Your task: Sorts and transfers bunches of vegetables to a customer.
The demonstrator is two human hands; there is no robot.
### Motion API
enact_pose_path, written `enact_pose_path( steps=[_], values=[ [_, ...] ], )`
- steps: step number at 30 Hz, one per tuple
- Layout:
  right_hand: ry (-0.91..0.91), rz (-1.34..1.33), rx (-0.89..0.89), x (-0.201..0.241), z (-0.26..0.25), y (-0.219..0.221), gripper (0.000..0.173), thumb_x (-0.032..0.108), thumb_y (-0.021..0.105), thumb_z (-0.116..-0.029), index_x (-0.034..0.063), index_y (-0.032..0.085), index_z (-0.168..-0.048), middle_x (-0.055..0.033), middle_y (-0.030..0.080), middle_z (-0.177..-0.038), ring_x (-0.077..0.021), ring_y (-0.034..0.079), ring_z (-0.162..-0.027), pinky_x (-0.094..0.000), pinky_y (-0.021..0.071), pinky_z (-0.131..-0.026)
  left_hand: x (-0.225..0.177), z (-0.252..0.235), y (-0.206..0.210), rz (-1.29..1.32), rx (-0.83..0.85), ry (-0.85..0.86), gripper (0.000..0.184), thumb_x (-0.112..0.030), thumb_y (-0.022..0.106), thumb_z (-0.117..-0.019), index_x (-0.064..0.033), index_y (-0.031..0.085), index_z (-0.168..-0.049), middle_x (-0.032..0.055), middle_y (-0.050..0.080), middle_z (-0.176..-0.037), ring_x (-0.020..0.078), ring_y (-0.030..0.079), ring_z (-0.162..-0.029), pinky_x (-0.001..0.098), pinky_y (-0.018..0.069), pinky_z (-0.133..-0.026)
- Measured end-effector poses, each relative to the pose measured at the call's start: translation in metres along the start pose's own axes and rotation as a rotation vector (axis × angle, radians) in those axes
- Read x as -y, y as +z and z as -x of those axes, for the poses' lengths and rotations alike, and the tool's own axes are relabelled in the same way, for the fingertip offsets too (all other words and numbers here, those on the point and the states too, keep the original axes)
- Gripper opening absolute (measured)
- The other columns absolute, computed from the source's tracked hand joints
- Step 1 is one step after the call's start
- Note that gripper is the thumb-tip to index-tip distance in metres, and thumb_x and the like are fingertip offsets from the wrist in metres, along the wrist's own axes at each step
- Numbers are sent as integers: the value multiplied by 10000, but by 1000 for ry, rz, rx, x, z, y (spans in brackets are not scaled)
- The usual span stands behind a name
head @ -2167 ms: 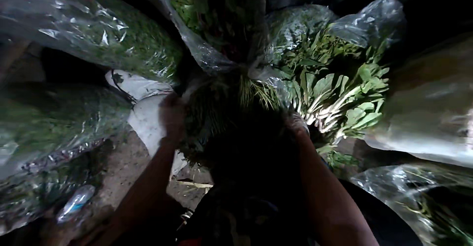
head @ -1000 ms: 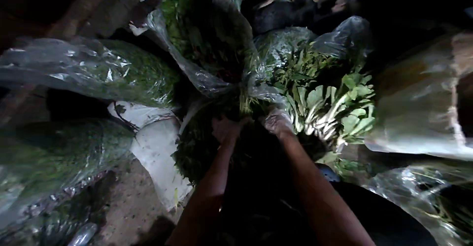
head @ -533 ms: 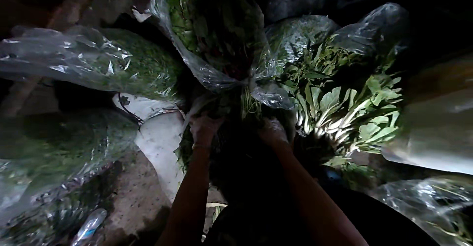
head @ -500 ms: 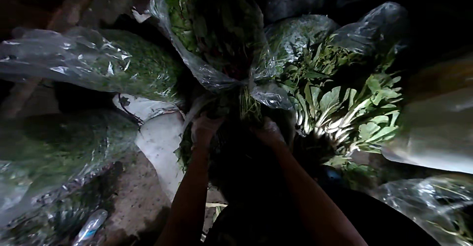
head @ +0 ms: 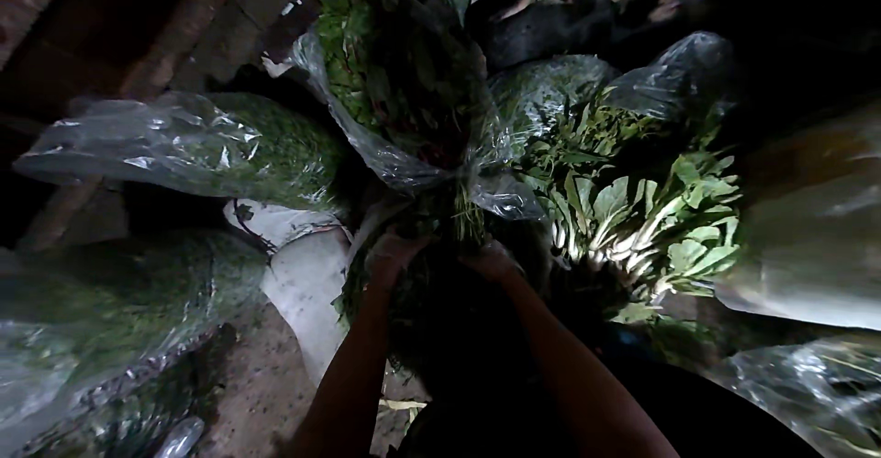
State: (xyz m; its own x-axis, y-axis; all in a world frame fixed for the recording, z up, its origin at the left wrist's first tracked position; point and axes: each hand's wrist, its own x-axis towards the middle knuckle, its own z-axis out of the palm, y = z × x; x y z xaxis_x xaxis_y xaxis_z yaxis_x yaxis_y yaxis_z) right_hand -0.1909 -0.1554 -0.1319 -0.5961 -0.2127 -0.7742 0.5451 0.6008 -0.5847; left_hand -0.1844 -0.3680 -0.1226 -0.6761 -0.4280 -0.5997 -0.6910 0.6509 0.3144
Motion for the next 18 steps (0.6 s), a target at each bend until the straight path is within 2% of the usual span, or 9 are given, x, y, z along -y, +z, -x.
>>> enact_pose_path(
  steps=[3,5,7,8,10,12,14,16,18],
  values=[
    [16,45,-35,2,5,-2,830,443,768,-899,60,403,-1539,-222,579,-1418,-357,562,-1322,-554,439,-1112,-5,0,3,-79,10,9,889,-585,791,-802,-97,490,-1480,211,623,-1337,383,591,-1250,614,458,-1037],
    [25,20,-53,-1,4,0,838,449,764,-903,48,393,-1538,-227,575,-1418,-360,560,-1323,-545,441,-1112,-7,11,1,-164,-61,20,925,-597,783,-804,-94,453,-1507,229,580,-1393,406,561,-1287,615,445,-1051],
    [44,-10,-78,-6,1,-3,818,409,768,-906,46,397,-1538,-241,570,-1420,-379,557,-1323,-555,443,-1109,-20,34,-1,-176,-192,59,915,-520,789,-833,-64,415,-1533,280,431,-1520,467,454,-1371,625,389,-1091],
    [62,-53,-101,-10,1,-7,803,367,773,-910,44,393,-1539,-253,564,-1419,-391,554,-1320,-558,442,-1106,-24,45,2,-110,-235,97,868,-478,790,-851,-56,434,-1520,293,391,-1542,475,445,-1375,615,391,-1094],
    [66,-199,-188,-26,1,-16,750,311,788,-904,66,437,-1520,-249,590,-1388,-386,578,-1287,-556,462,-1083,-31,63,12,40,-171,128,782,-468,781,-869,-87,482,-1483,244,444,-1513,405,535,-1308,554,470,-1061],
    [7,-376,-239,-47,-5,-29,635,333,755,-933,78,515,-1463,-206,640,-1321,-321,625,-1210,-512,500,-1045,-43,73,25,142,-35,110,817,-503,794,-841,-105,476,-1479,194,552,-1426,334,600,-1240,530,505,-1029],
    [-75,-435,-225,-54,-4,-47,467,336,669,-1001,37,599,-1352,-185,671,-1225,-272,655,-1100,-478,535,-972,-63,79,40,139,53,46,953,-554,827,-789,-93,409,-1511,205,595,-1366,341,631,-1189,546,519,-994],
    [-162,-185,-153,-41,12,-75,398,276,607,-1043,-6,609,-1324,-204,662,-1239,-278,645,-1122,-467,513,-1002,-85,73,66,52,36,-11,1213,-650,855,-686,-57,270,-1568,249,528,-1423,387,598,-1230,556,518,-993],
    [-198,125,-149,-20,37,-108,424,273,590,-1054,-48,603,-1331,-272,640,-1286,-376,612,-1217,-549,449,-1083,-103,60,102,-66,-24,-31,1438,-772,815,-607,-25,104,-1610,289,297,-1583,438,401,-1414,589,406,-1104]
  ],
)
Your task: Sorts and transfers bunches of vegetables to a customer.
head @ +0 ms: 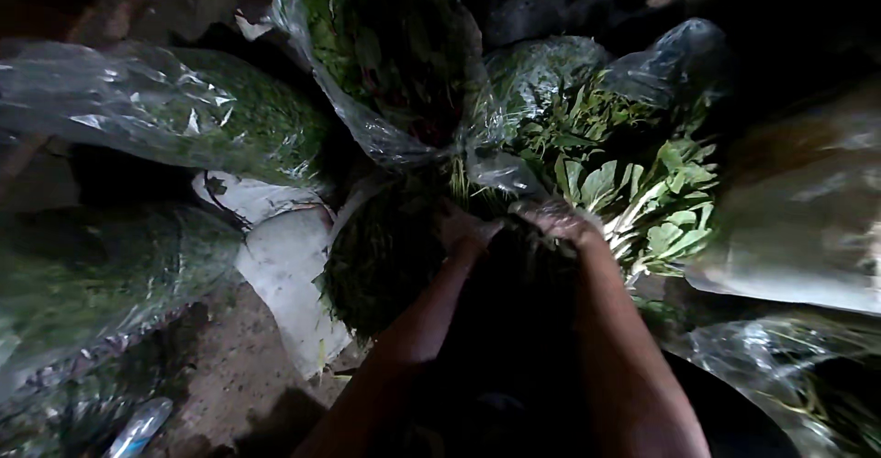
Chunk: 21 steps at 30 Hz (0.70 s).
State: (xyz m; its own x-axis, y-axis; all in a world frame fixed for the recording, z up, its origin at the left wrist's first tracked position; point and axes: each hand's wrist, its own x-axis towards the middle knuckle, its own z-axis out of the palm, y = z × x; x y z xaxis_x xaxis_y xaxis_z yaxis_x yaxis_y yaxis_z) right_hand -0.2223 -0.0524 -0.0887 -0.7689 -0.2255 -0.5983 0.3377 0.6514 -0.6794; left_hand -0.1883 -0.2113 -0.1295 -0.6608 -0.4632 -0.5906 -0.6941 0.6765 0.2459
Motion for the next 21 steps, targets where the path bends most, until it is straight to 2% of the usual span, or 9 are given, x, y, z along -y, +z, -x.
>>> enact_pose_path(
  steps=[2,4,6,8,11,13,16,19,21],
  values=[
    [-14,142,-39,20,21,-41,418,264,549,-1075,-63,595,-1331,-295,618,-1310,-409,581,-1259,-574,407,-1106,-19,-2,31,-51,-17,4,1528,-822,794,-564,-66,-2,-1627,304,89,-1652,482,168,-1515,691,238,-1158],
    [21,127,-66,26,41,-71,405,283,525,-1083,-30,593,-1331,-265,636,-1281,-386,614,-1202,-581,458,-1047,-31,0,58,-72,4,54,1464,-760,805,-628,-144,-56,-1640,289,-27,-1671,492,43,-1536,766,138,-1138],
    [110,31,-47,23,59,-78,383,304,508,-1089,12,597,-1321,-226,667,-1186,-347,668,-1040,-551,541,-901,-40,0,77,-135,-56,76,1267,-684,747,-748,-190,5,-1649,288,31,-1672,489,93,-1533,779,164,-1107],
    [165,24,40,16,63,-66,389,304,480,-1100,13,584,-1336,-213,676,-1142,-315,680,-957,-493,566,-830,-42,-5,86,-137,-184,84,1220,-728,726,-733,-181,125,-1643,298,161,-1646,491,191,-1510,760,214,-1097],
    [72,351,249,5,33,-30,403,272,495,-1096,-25,604,-1345,-261,640,-1272,-384,625,-1179,-562,472,-1028,-28,-7,78,17,-318,102,1139,-533,833,-729,-129,242,-1615,259,347,-1584,439,348,-1459,656,360,-1093],
    [34,369,242,4,10,4,395,259,526,-1079,-20,601,-1349,-275,608,-1340,-413,573,-1277,-597,425,-1087,-11,-5,59,179,-334,101,1143,-479,889,-702,-90,282,-1589,258,450,-1504,419,493,-1353,579,484,-1022],
    [86,130,69,2,-16,49,391,201,556,-1050,59,588,-1413,-227,602,-1393,-382,565,-1306,-576,435,-1096,27,-13,24,411,-301,120,1146,-301,947,-689,-18,268,-1567,310,426,-1500,427,516,-1328,525,473,-1072],
    [295,78,-132,-17,-28,61,425,266,569,-1020,218,581,-1442,-178,588,-1433,-399,551,-1325,-659,437,-1062,54,-25,4,377,-211,120,1182,-328,938,-703,-29,208,-1583,280,448,-1500,379,544,-1316,502,477,-1077],
    [353,77,-108,-25,-31,60,518,285,591,-1013,198,490,-1514,-211,553,-1460,-422,536,-1336,-664,426,-1067,58,-24,-2,336,-148,111,1163,-348,927,-725,-16,209,-1578,278,455,-1493,367,545,-1316,497,469,-1086]
  ],
)
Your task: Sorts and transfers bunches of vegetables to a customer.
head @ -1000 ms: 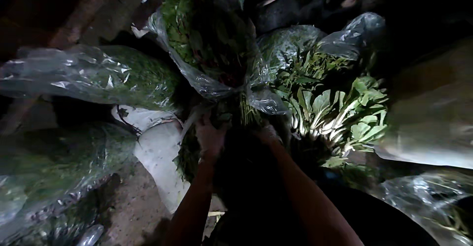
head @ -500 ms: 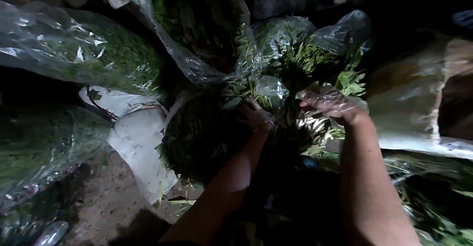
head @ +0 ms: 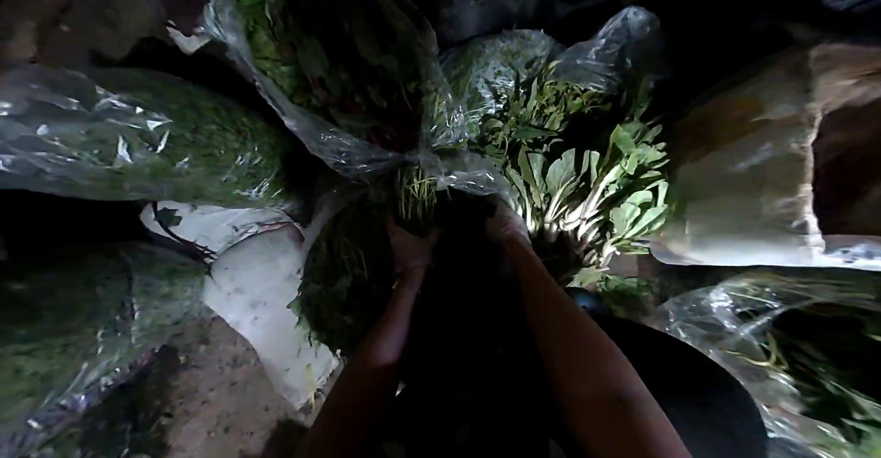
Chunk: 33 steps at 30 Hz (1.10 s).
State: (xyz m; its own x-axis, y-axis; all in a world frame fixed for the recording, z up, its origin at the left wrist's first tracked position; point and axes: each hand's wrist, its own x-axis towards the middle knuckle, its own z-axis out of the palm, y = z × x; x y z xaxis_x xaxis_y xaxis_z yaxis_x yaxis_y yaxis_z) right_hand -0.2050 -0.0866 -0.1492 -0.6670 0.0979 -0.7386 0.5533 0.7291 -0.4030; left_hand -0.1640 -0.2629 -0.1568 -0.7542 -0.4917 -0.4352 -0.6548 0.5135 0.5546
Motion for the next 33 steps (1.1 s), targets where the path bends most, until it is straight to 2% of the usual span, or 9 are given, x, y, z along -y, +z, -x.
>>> enact_pose_path(
  steps=[5,10,15,17,19,23,26,29,33],
  values=[
    [183,-85,-186,0,-19,12,634,306,695,-935,71,496,-1489,-240,439,-1540,-424,546,-1317,-618,485,-1032,-5,-2,11,8,-21,22,1141,-331,929,-714,-2,240,-1562,278,486,-1460,366,551,-1304,487,478,-1076],
    [78,57,-53,2,-18,19,562,402,688,-945,158,583,-1441,-230,429,-1555,-436,482,-1376,-653,437,-1069,-6,-2,11,-5,-6,10,1158,-347,935,-701,-7,240,-1562,272,481,-1465,366,548,-1304,500,474,-1074],
    [15,-493,44,9,-8,27,660,268,724,-958,26,435,-1499,-249,590,-1369,-349,599,-1242,-508,495,-1048,-20,2,10,11,24,-32,1145,-334,942,-693,2,263,-1552,262,502,-1447,363,548,-1301,501,471,-1076],
    [-132,-155,284,23,9,25,543,299,560,-1058,-27,457,-1479,-250,559,-1426,-357,543,-1335,-516,424,-1124,-28,5,4,-48,106,-53,1143,-423,895,-757,7,216,-1569,259,474,-1483,351,540,-1321,488,454,-1095],
    [-329,126,438,40,28,30,479,235,529,-1062,-23,492,-1463,-257,525,-1465,-394,492,-1380,-574,384,-1139,-40,8,-8,-158,206,-115,1160,-528,812,-819,6,134,-1594,258,437,-1522,347,523,-1345,492,434,-1107],
    [-395,237,500,38,31,43,480,278,587,-1025,-15,552,-1404,-265,577,-1393,-419,545,-1315,-628,426,-1082,-43,-6,2,-306,153,-231,1308,-610,856,-704,14,120,-1587,270,489,-1456,351,583,-1270,486,508,-1032],
    [-360,200,439,27,18,32,436,223,525,-1064,84,516,-1478,-222,557,-1449,-390,534,-1346,-593,413,-1114,-35,-16,15,-262,30,-253,1186,-491,873,-740,1,192,-1576,254,585,-1350,342,632,-1198,468,528,-1001],
    [-385,102,142,20,11,0,476,175,543,-1037,229,526,-1509,-164,581,-1457,-372,550,-1340,-599,432,-1097,-29,-7,10,-224,5,-196,982,-347,804,-847,9,230,-1559,247,642,-1257,341,669,-1137,479,553,-963],
    [-516,-545,-118,10,-6,-35,719,46,661,-945,121,336,-1581,-150,550,-1471,-231,582,-1303,-444,520,-1068,-23,5,-2,-163,19,-139,901,-329,803,-854,16,311,-1525,246,639,-1264,348,660,-1146,499,544,-976]
  ],
)
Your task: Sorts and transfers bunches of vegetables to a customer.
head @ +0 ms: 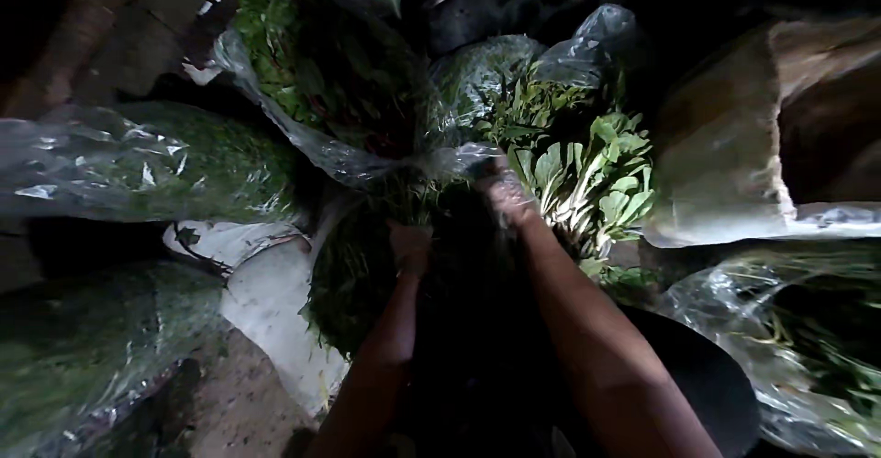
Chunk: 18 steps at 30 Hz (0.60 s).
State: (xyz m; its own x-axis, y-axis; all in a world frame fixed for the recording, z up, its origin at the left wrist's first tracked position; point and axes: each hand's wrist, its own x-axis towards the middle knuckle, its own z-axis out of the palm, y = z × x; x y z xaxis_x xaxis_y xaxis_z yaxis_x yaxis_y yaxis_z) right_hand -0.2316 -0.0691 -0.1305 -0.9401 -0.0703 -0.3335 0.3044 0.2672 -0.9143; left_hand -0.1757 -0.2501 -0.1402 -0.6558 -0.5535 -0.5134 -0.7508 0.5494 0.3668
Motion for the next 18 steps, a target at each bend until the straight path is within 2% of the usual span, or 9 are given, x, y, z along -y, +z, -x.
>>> enact_pose_path(
  steps=[2,5,8,10,12,14,18],
  values=[
    [77,-81,-57,-1,6,-15,819,41,666,-936,113,215,-1616,-187,539,-1457,-251,597,-1263,-453,532,-1031,5,7,-3,85,-26,-2,909,-308,844,-809,-16,355,-1518,243,636,-1277,361,655,-1149,528,540,-978],
    [139,-29,-92,-6,22,-27,991,50,702,-906,120,48,-1648,-206,443,-1551,-266,523,-1369,-461,468,-1116,12,22,-15,92,-44,4,910,-308,840,-828,-6,345,-1529,252,601,-1338,368,626,-1204,525,515,-1017],
    [120,-15,-119,-5,26,-30,1052,27,739,-863,129,45,-1648,-211,469,-1530,-273,537,-1357,-471,474,-1109,16,34,-27,82,-82,-21,907,-285,835,-824,-12,334,-1529,245,614,-1317,362,637,-1183,526,521,-1000],
    [107,-80,-127,-3,29,-32,1038,-12,718,-863,141,52,-1645,-196,457,-1538,-252,538,-1354,-451,489,-1095,18,42,-35,120,-96,-23,927,-269,853,-804,-40,336,-1539,232,625,-1301,358,641,-1171,530,529,-981],
    [102,-140,-144,-7,28,-32,996,-25,700,-869,141,92,-1640,-187,482,-1512,-238,564,-1313,-436,512,-1064,19,51,-45,144,-108,-7,907,-281,852,-806,-48,359,-1531,223,633,-1292,344,640,-1171,523,526,-981],
    [148,-105,-141,-13,27,-33,882,30,696,-909,124,188,-1624,-192,534,-1461,-263,589,-1279,-465,518,-1047,18,59,-56,131,-130,-11,922,-328,860,-803,-45,364,-1527,232,637,-1275,351,639,-1170,524,522,-982],
    [225,8,-118,-21,29,-35,550,130,676,-968,22,462,-1463,-217,617,-1316,-305,626,-1180,-509,521,-1004,20,79,-83,104,-130,-31,949,-374,844,-822,-64,324,-1553,251,604,-1307,376,610,-1203,536,509,-984]
  ],
)
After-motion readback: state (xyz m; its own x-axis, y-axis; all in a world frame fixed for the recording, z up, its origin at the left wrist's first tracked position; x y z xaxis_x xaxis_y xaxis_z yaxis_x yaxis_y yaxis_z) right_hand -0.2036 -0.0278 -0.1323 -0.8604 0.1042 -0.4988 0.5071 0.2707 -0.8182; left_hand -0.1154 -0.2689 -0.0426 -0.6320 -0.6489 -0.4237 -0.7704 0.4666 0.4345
